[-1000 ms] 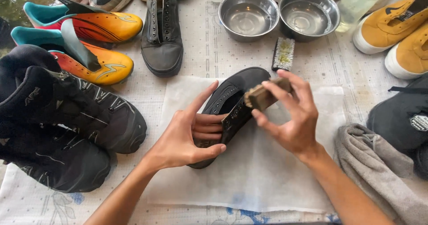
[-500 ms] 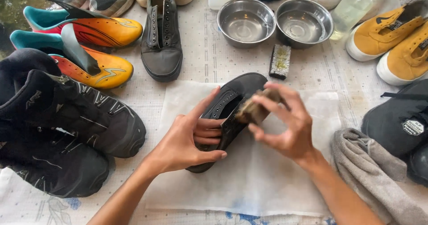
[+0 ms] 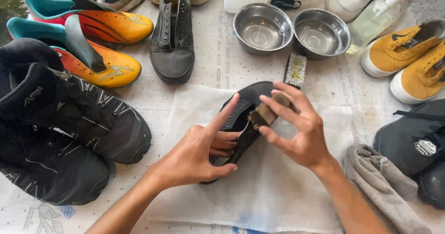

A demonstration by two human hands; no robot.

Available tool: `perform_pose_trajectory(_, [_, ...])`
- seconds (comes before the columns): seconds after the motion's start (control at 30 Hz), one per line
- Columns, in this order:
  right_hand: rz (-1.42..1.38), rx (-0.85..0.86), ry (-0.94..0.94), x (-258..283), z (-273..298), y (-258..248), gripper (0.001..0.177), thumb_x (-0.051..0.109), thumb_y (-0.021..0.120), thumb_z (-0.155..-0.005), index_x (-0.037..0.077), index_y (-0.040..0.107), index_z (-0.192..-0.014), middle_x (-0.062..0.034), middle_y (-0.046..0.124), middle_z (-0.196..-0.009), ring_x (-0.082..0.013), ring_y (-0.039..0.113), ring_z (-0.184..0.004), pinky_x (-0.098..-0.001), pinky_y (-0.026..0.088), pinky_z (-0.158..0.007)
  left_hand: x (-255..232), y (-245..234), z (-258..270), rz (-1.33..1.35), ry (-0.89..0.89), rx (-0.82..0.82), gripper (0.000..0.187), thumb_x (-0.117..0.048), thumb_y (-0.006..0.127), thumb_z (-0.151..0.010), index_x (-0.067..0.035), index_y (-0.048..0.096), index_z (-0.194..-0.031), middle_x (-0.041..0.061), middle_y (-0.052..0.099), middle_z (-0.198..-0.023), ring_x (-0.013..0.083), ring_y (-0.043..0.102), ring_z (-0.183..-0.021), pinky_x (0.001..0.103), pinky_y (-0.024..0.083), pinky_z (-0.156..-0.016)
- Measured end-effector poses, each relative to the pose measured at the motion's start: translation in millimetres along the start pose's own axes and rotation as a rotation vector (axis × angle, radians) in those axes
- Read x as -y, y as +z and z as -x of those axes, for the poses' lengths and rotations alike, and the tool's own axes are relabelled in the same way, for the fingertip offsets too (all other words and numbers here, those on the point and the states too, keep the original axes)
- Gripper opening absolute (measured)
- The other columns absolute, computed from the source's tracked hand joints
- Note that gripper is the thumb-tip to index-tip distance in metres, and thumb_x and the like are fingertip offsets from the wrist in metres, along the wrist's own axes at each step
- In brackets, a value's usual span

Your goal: The person wipes a black sneaker with a cloth, then dips a brush into a bowl of water and scrubs the shoe's upper and toe area. The person continues to scrub the shoe with the brush while holding it steady with the other hand.

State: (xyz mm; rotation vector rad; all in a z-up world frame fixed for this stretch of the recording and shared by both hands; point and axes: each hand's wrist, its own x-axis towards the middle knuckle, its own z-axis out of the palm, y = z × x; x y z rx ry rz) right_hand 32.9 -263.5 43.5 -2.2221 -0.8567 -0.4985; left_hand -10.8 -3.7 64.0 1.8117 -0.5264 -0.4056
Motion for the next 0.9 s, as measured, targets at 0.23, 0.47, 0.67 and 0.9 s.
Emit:
perform_pose_trajectory(0.23, [-0.654,0.131,0.198,1.4,-6.8,-11.5,0.048,0.036,0.067,-0.092,0.005,0.063,-0.129,-0.0171,0.057,-0.141,-0.0282,0.06,-0.134,-0.0368,0.056,-0.109,-4.1,1.9,0.1,0.026,0.053,-0.002,0.116,-0.005,0.076,-0.075,-0.023,0.001,-0.161,0.013,0.071,-0.135,0.0187,0.08,-0.099,0.035,0.065,-0.096])
perform_pose_trajectory(0.47, [-0.626,0.087,0.221,-23.9,-21.4,-8.3,0.041,0.04,0.059,-0.095,0.01,0.068,-0.121,-0.0095,0.071,-0.122,-0.0228,0.055,-0.136,-0.0449,0.045,-0.116,-3.5,2.9,-0.8,0.023,-0.019,-0.021,0.119,-0.007,0.078,-0.072,-0.028,0.002,-0.161,0.014,0.072,-0.133,0.0218,0.081,-0.104,0.034,0.068,-0.091])
perform_pose_trajectory(0.67, [-0.666,0.12,0.296,-20.0,-17.6,-6.7,0.041,0.025,0.067,-0.09,0.003,0.066,-0.124,-0.0121,0.057,-0.134,-0.0228,0.058,-0.132,-0.0359,0.049,-0.118,-3.9,2.7,-2.0,0.032,-0.028,-0.021,0.119,-0.009,0.08,-0.072,-0.029,0.005,-0.161,0.014,0.073,-0.132,0.0205,0.081,-0.103,0.033,0.069,-0.088])
perform_pose_trajectory(0.9, [-0.415,0.106,0.201,-6.7,-19.1,-5.6,0.043,0.022,0.075,-0.082,0.006,0.069,-0.122,-0.0118,0.06,-0.132,-0.022,0.063,-0.123,-0.0301,0.057,-0.1,-5.8,3.3,-0.9,0.02,-0.034,-0.035,0.119,-0.009,0.081,-0.071,-0.03,0.006,-0.161,0.012,0.074,-0.132,0.0218,0.081,-0.106,0.034,0.07,-0.089])
